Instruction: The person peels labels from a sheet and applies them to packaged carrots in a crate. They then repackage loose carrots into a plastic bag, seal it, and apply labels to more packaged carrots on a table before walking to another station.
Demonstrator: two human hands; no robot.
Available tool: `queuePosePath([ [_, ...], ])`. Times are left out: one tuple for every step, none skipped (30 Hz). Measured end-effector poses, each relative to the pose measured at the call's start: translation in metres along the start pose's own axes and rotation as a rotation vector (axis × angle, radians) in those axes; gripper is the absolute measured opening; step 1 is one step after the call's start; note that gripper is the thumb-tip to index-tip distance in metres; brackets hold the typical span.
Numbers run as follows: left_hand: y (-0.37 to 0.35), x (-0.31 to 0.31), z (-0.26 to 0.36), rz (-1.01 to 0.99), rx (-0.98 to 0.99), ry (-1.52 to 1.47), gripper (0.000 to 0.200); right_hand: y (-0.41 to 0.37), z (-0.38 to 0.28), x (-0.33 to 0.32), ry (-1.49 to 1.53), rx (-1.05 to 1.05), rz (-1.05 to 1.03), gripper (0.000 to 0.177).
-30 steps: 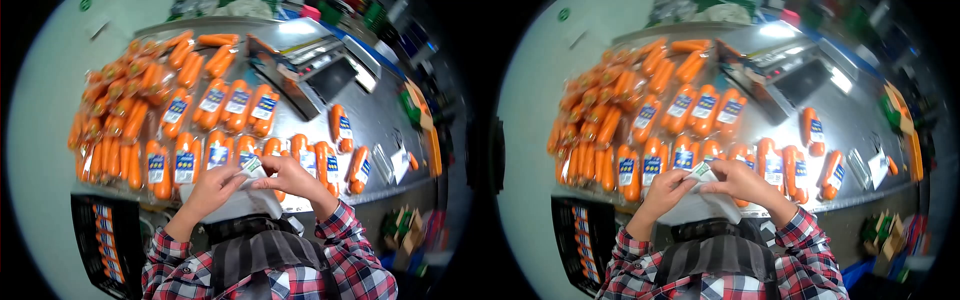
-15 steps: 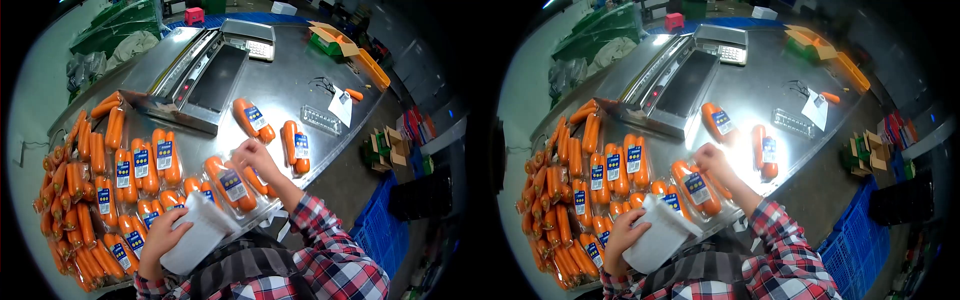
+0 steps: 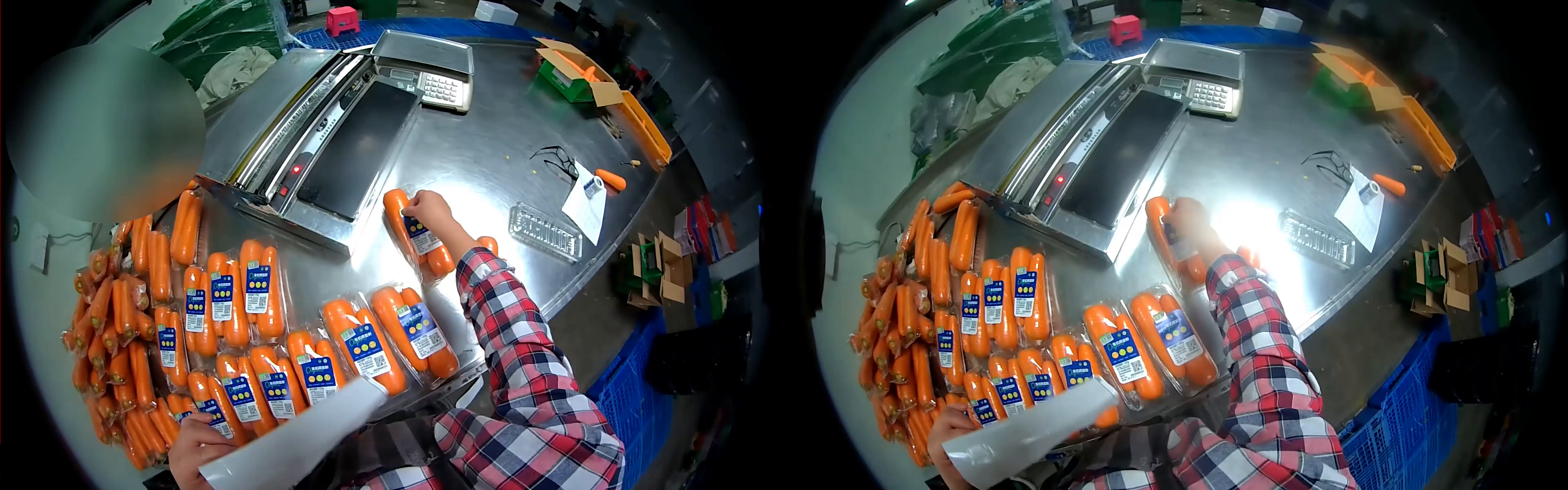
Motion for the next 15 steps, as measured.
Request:
queuePosePath([
  [-0.006, -0.001, -0.006, 0.012, -0.016, 0.042, 0.025, -0.004, -0.004, -0.003, -0.132, -0.027, 0.049, 0.022],
  [-0.010, -0.003, -0.011, 0.023, -0.031, 0.082, 0.026, -0.010, -0.005, -0.008, -0.185, -0.014, 0.237, 0.024],
  [-0.006, -0.008, -0.011, -0.072, 0.122, 0.098, 0.025, -0.014, -0.006, -0.004, -0.132, -0.071, 0.193, 0.024],
  [0.001, -0.016, -0.015, -0.171, 0.279, 0.111, 0.024, -0.020, -0.006, -0.002, -0.078, -0.123, 0.152, 0.025],
  [0.005, -0.022, -0.018, -0.275, 0.438, 0.119, 0.023, -0.027, -0.005, 0.000, -0.026, -0.169, 0.114, 0.025],
  [-0.019, -0.019, -0.056, -0.005, 0.344, 0.050, 0.020, -0.056, -0.022, 0.005, 0.166, -0.164, -0.169, 0.027],
  [-0.017, -0.017, -0.059, -0.062, 0.356, 0.098, 0.019, -0.101, -0.050, 0.003, 0.365, -0.155, -0.446, 0.029],
  [-0.014, -0.014, -0.060, -0.119, 0.369, 0.147, 0.019, -0.145, -0.074, -0.006, 0.575, -0.322, -0.710, 0.036],
  [-0.010, -0.011, -0.061, -0.172, 0.383, 0.198, 0.018, -0.185, -0.084, 0.009, 0.925, -0.210, -0.979, 0.050],
  [-0.001, -0.007, -0.069, -0.356, 0.341, 0.222, 0.018, -0.226, -0.108, -0.010, 0.855, -0.332, -1.053, 0.055],
  [0.006, -0.003, -0.077, -0.538, 0.295, 0.250, 0.018, -0.247, -0.111, -0.003, 0.741, -0.412, -1.121, 0.056],
  [0.005, 0.003, -0.065, -0.510, 0.400, 0.318, 0.019, -0.256, -0.111, -0.006, 0.797, -0.439, -1.043, 0.051],
  [0.003, 0.016, -0.048, -0.264, 0.478, 0.241, 0.019, -0.264, -0.112, -0.009, 0.850, -0.468, -0.966, 0.046],
  [-0.002, 0.029, -0.032, -0.014, 0.551, 0.174, 0.019, -0.271, -0.114, -0.011, 0.902, -0.496, -0.891, 0.041],
  [-0.001, 0.037, -0.039, 0.038, 0.467, 0.160, 0.018, -0.279, -0.115, -0.013, 0.953, -0.525, -0.822, 0.036],
])
Point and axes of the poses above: each hand's wrist, its own y-axis towards the middle knuckle, its own x-axis out of the palm, z = x × y, the point moved 4 cm from there along y, towards the middle knuckle
